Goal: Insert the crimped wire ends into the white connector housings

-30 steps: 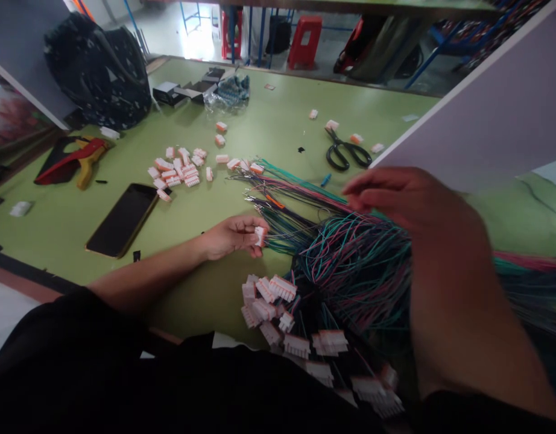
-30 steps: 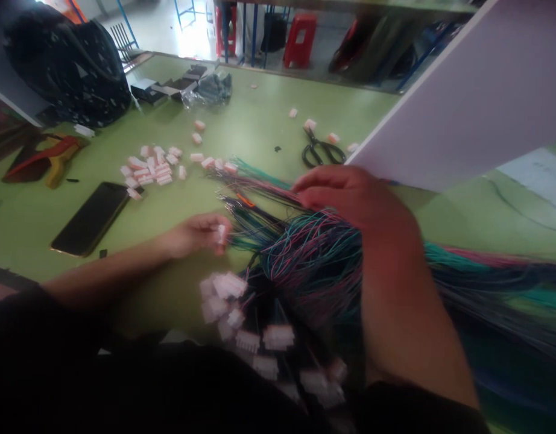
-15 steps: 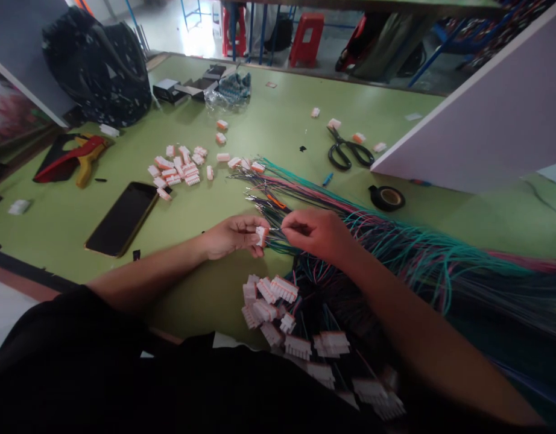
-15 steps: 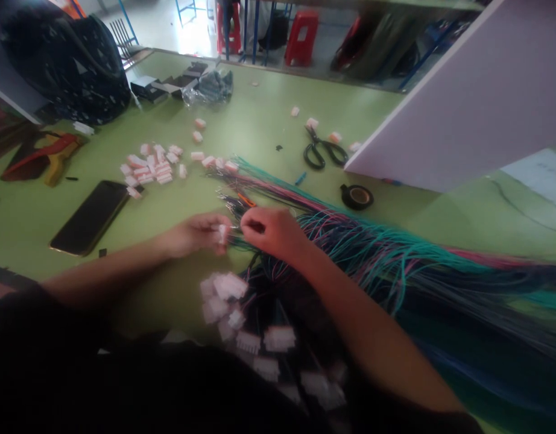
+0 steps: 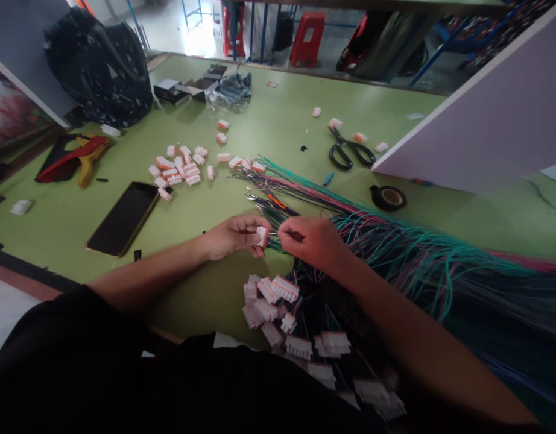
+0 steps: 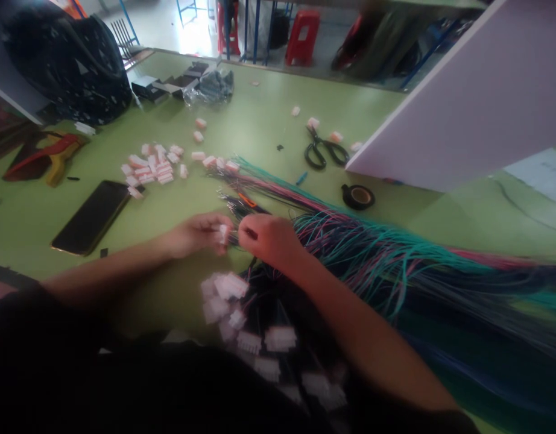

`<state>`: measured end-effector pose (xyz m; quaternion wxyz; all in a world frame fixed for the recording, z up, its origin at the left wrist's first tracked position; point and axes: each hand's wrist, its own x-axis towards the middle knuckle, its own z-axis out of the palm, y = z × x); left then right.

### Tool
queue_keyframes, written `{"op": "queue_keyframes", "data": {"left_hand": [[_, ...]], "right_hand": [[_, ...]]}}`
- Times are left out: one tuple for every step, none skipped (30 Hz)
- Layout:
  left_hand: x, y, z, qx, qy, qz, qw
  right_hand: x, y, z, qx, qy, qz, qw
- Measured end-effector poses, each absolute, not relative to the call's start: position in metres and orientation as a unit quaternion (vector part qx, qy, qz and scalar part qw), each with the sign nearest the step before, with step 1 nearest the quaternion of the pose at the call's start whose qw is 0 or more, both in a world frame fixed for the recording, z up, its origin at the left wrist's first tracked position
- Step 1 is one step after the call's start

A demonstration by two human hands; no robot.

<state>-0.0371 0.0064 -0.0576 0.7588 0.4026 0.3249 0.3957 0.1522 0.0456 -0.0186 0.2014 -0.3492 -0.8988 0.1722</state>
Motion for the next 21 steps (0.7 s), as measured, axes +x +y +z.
{"op": "queue_keyframes", "data": {"left_hand": [[-0.037,0.006,-0.057,0.402,0.327,0.398,0.757],[-0.036,0.006,-0.057,0.403,0.33,0.4,0.755],[-0.035,0.005,-0.057,0.404,0.334,0.403,0.75],[-0.035,0.005,-0.056,0.408,0.339,0.406,0.744],[-0.034,0.004,-0.056,0.414,0.344,0.409,0.737],[-0.033,0.004,-0.056,0.42,0.35,0.412,0.729],[-0.032,0.003,-0.056,0.427,0.354,0.416,0.721],[-0.032,0.002,-0.056,0.433,0.358,0.419,0.713],[-0.031,0.002,-0.056,0.438,0.361,0.424,0.706],[-0.031,0.001,-0.056,0.442,0.364,0.428,0.699],[-0.03,0.0,-0.056,0.447,0.367,0.429,0.694],[-0.03,0.0,-0.055,0.453,0.371,0.427,0.689],[-0.03,-0.001,-0.054,0.459,0.374,0.425,0.685],[-0.029,-0.001,-0.053,0.464,0.377,0.422,0.681],[-0.029,-0.002,-0.053,0.468,0.38,0.42,0.678],[-0.029,-0.002,-0.052,0.469,0.383,0.419,0.676],[-0.028,-0.003,-0.051,0.467,0.387,0.42,0.675],[-0.028,-0.003,-0.051,0.463,0.39,0.422,0.675],[-0.027,-0.003,-0.051,0.457,0.394,0.423,0.676],[-0.026,-0.003,-0.051,0.451,0.397,0.424,0.677],[-0.026,-0.003,-0.051,0.446,0.4,0.425,0.678]], "right_hand": [[0.152,0.045,-0.019,-0.358,-0.898,0.163,0.199],[0.152,0.044,-0.02,-0.367,-0.896,0.153,0.196],[0.151,0.043,-0.02,-0.375,-0.895,0.146,0.192],[0.151,0.042,-0.02,-0.383,-0.893,0.144,0.188],[0.15,0.042,-0.021,-0.389,-0.89,0.149,0.185],[0.15,0.041,-0.021,-0.393,-0.887,0.16,0.183],[0.149,0.041,-0.021,-0.395,-0.883,0.176,0.183],[0.148,0.041,-0.021,-0.396,-0.879,0.194,0.184],[0.147,0.041,-0.021,-0.396,-0.874,0.212,0.184],[0.146,0.041,-0.022,-0.397,-0.87,0.227,0.184],[0.145,0.041,-0.022,-0.397,-0.867,0.239,0.184],[0.143,0.04,-0.023,-0.399,-0.864,0.245,0.184],[0.142,0.039,-0.024,-0.4,-0.863,0.246,0.185],[0.14,0.039,-0.025,-0.402,-0.863,0.245,0.186],[0.14,0.038,-0.025,-0.402,-0.863,0.242,0.187],[0.139,0.038,-0.026,-0.403,-0.862,0.243,0.189],[0.139,0.038,-0.026,-0.402,-0.86,0.249,0.192],[0.14,0.039,-0.025,-0.399,-0.857,0.263,0.191],[0.141,0.041,-0.023,-0.396,-0.854,0.279,0.189],[0.143,0.043,-0.022,-0.393,-0.851,0.296,0.185],[0.144,0.045,-0.02,-0.392,-0.848,0.308,0.182]]}}
